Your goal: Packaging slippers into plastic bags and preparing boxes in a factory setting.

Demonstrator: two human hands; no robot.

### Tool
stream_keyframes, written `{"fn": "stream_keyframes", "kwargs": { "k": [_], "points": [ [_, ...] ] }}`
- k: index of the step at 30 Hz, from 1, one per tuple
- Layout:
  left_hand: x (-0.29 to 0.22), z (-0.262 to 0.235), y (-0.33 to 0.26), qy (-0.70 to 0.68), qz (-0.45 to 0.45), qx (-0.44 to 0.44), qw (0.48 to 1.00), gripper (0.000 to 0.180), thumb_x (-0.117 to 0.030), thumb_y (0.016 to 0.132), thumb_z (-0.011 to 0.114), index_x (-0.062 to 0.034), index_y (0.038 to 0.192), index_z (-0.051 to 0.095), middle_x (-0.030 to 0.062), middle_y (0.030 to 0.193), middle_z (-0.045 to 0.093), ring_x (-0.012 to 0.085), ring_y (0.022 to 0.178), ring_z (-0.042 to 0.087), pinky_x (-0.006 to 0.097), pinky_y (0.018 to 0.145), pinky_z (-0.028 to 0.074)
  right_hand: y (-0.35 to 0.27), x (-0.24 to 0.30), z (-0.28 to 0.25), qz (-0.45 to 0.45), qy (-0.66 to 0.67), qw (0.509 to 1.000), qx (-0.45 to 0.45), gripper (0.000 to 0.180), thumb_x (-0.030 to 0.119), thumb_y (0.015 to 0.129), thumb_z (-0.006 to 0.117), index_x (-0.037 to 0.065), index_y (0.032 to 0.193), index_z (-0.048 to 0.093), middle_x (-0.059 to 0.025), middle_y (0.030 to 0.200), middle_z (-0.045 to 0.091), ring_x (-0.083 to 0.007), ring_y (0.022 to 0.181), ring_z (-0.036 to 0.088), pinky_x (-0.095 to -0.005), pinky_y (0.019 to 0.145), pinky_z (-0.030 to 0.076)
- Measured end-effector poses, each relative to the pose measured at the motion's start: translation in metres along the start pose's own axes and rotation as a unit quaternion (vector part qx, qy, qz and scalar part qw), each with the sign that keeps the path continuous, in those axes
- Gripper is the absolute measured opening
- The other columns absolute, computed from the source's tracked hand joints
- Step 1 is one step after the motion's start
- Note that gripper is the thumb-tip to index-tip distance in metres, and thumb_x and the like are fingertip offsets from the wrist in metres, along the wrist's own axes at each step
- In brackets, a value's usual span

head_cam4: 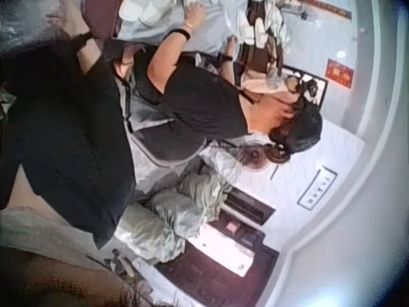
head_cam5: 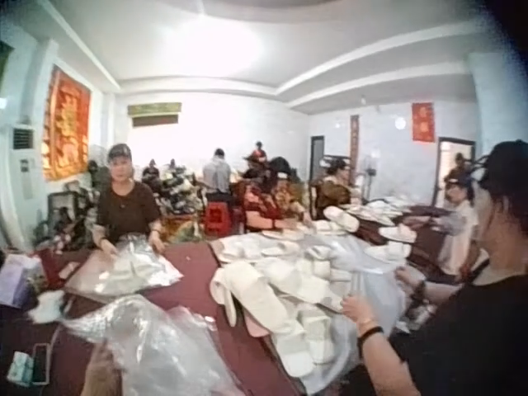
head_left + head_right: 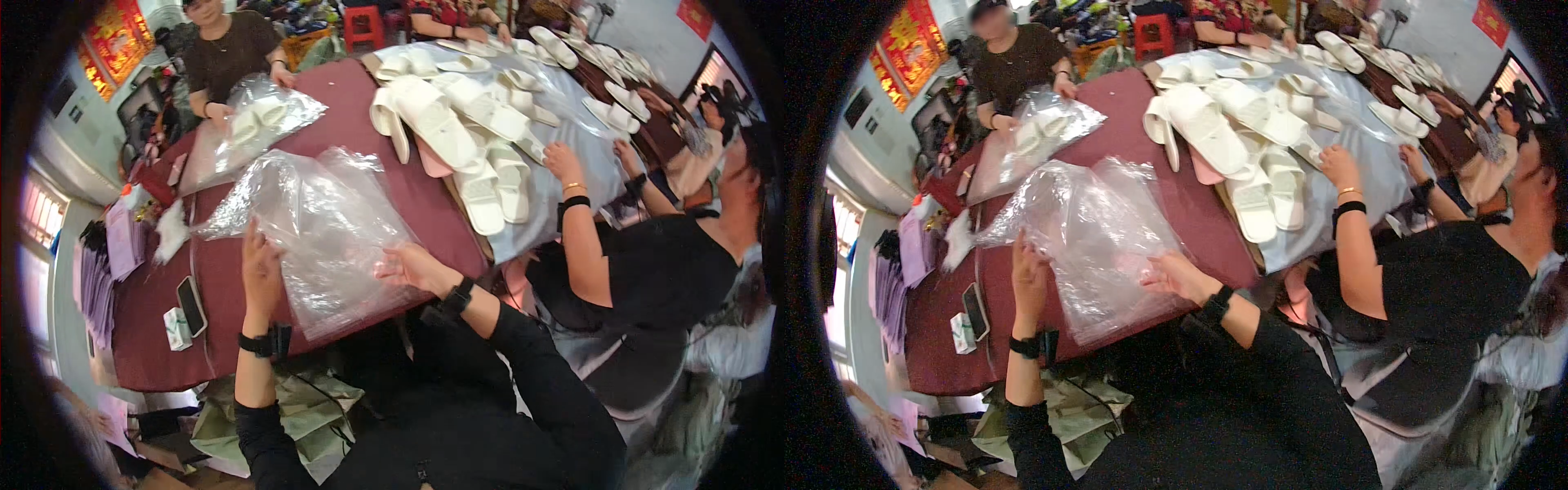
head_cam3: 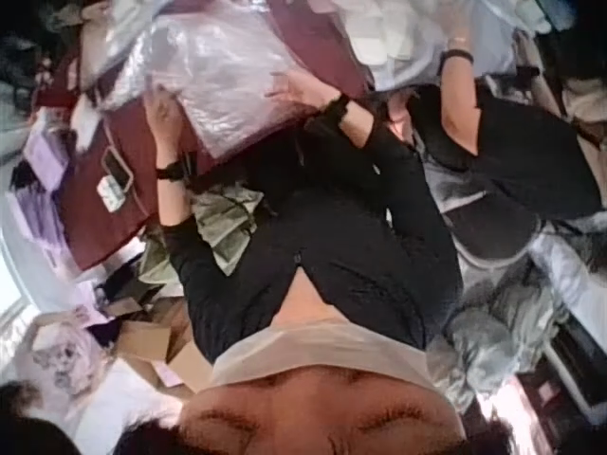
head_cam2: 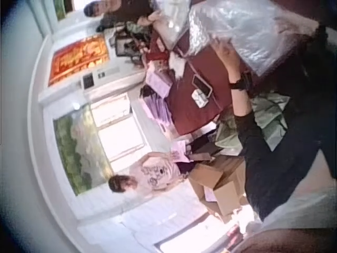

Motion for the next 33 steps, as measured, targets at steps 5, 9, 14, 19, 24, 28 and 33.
{"fn": "stream_keyframes", "kwargs": {
  "k": [5,9,14,19,24,28,33],
  "points": [
    [-0.020,0.042,-0.040,0.012,0.025,0.319,0.947,0.008,0.007,0.066,0.053,0.0027,0.072,0.054,0.0179,0.144,0.033,0.0384,0.130,0.035,0.048,0.103,0.032,-0.015,0.009,0.004,-0.139,-0.244,0.954,-0.108,0.046,0.008,0.084,0.054,0.007,0.122,0.029,-0.0154,0.098,0.056,-0.0238,0.069,0.063,-0.0360,0.053,0.052],
    [-0.001,0.055,-0.060,0.038,0.037,0.417,0.907,0.005,0.002,0.066,0.055,0.0003,0.067,0.051,0.0154,0.141,0.039,0.0364,0.129,0.037,0.052,0.108,0.023,-0.027,0.030,0.008,-0.299,-0.231,0.896,-0.234,0.068,-0.003,0.067,0.058,0.000,0.128,0.027,-0.0176,0.103,0.048,-0.0229,0.065,0.057,-0.0326,0.043,0.049],
    [-0.011,0.066,-0.052,0.032,0.012,0.408,0.913,0.016,-0.011,0.071,0.062,-0.0034,0.082,0.053,0.0159,0.134,0.046,0.0352,0.127,0.038,0.048,0.109,0.022,-0.038,0.065,-0.007,-0.488,-0.280,0.771,-0.300,0.061,0.000,0.074,0.054,0.003,0.129,0.030,-0.0103,0.115,0.043,-0.0112,0.078,0.051,-0.0220,0.058,0.043],
    [-0.031,0.060,-0.056,0.144,0.024,0.399,0.905,0.050,-0.045,0.074,0.067,-0.0058,0.102,0.054,0.0152,0.119,0.054,0.0340,0.122,0.042,0.048,0.106,0.025,-0.051,0.080,0.036,-0.406,-0.087,0.896,-0.159,0.054,0.007,0.079,0.058,0.004,0.128,0.034,-0.0111,0.109,0.051,-0.0199,0.080,0.056,-0.0304,0.066,0.046],
    [-0.029,0.063,-0.073,0.209,0.054,0.353,0.910,0.042,-0.043,0.074,0.068,-0.0050,0.092,0.061,0.0135,0.106,0.056,0.0317,0.108,0.049,0.045,0.095,0.035,-0.055,0.098,0.043,-0.298,-0.010,0.952,-0.066,0.037,0.011,0.086,0.054,0.003,0.119,0.041,-0.0122,0.107,0.052,-0.0238,0.082,0.056,-0.0340,0.069,0.046],
    [-0.050,0.071,-0.063,0.198,0.018,0.359,0.912,0.029,-0.029,0.072,0.071,-0.0074,0.089,0.062,0.0126,0.110,0.055,0.0330,0.111,0.047,0.045,0.096,0.035,-0.066,0.110,0.053,-0.306,-0.077,0.946,-0.069,0.038,0.012,0.086,0.054,0.003,0.120,0.040,-0.0117,0.106,0.052,-0.0230,0.083,0.056,-0.0338,0.069,0.046],
    [-0.043,0.070,-0.079,0.188,0.065,0.360,0.912,0.012,-0.016,0.073,0.065,-0.0101,0.083,0.066,0.0143,0.130,0.047,0.0403,0.126,0.035,0.061,0.104,0.020,-0.070,0.100,0.074,-0.338,-0.241,0.910,-0.005,0.035,0.013,0.083,0.060,0.004,0.115,0.048,-0.0092,0.105,0.055,-0.0207,0.092,0.056,-0.0311,0.078,0.046]
  ]
}}
Point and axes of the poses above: each hand's wrist, its own y-axis towards the middle knuckle, its own z-axis out of the palm, x = y × z, the point moved 1 cm from there along y, towards the middle knuckle
